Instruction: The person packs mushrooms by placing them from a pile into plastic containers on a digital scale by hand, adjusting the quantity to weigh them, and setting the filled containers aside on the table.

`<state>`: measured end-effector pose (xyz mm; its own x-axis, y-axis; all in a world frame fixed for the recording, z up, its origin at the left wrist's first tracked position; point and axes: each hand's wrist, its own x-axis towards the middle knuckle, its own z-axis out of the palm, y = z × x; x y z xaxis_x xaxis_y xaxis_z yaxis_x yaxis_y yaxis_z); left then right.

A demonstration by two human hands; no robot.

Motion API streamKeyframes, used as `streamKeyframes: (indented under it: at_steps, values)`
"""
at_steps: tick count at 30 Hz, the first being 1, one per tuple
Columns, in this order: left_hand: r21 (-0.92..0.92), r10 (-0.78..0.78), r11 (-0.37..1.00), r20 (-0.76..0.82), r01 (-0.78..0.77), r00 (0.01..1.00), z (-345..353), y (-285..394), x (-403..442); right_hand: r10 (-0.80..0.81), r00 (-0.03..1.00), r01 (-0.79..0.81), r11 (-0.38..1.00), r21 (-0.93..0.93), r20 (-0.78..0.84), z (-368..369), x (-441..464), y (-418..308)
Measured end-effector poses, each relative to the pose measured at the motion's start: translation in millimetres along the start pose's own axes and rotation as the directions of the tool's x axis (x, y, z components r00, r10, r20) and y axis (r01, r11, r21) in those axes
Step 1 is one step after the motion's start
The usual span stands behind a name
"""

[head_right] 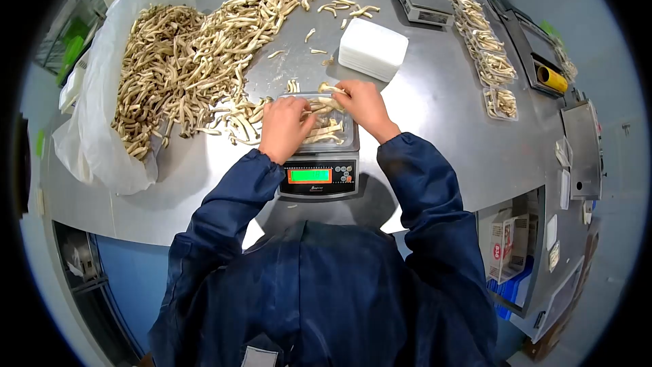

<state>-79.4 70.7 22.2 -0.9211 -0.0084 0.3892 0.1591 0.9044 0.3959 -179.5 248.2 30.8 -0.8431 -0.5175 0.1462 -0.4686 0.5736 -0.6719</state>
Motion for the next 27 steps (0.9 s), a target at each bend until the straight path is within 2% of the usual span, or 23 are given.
streamKeyframes:
  at_steps: [1,8,11,17,21,25,27]
  values:
    - [0.062,-0.024,0.998,0.033,0.022,0.999,2,3,5,-0.049,0.997,0.051,0.998,0.022,-0.058,3,0,3]
    - [0.184,-0.022,0.983,0.201,-0.016,0.979,10,9,27,0.054,0.998,-0.050,0.995,0.087,-0.045,12,0,15]
    - [0.261,-0.056,0.965,0.332,-0.035,0.942,2,13,34,0.090,0.996,-0.087,0.991,0.099,-0.024,11,-2,11]
    - [0.292,-0.073,0.956,0.377,-0.044,0.923,10,8,39,0.105,0.994,-0.102,0.986,0.130,-0.017,15,-1,18]
    - [0.344,0.018,0.930,0.307,-0.128,0.952,7,-1,49,0.159,0.987,-0.163,0.971,0.177,0.039,11,2,16]
    - [0.301,0.020,0.939,0.431,-0.165,0.902,-10,-10,56,0.116,0.993,-0.113,0.973,0.203,-0.007,15,2,22]
    - [0.160,0.019,0.982,0.442,-0.100,0.897,-15,-23,54,0.107,0.994,-0.105,0.977,0.185,-0.004,12,1,18]
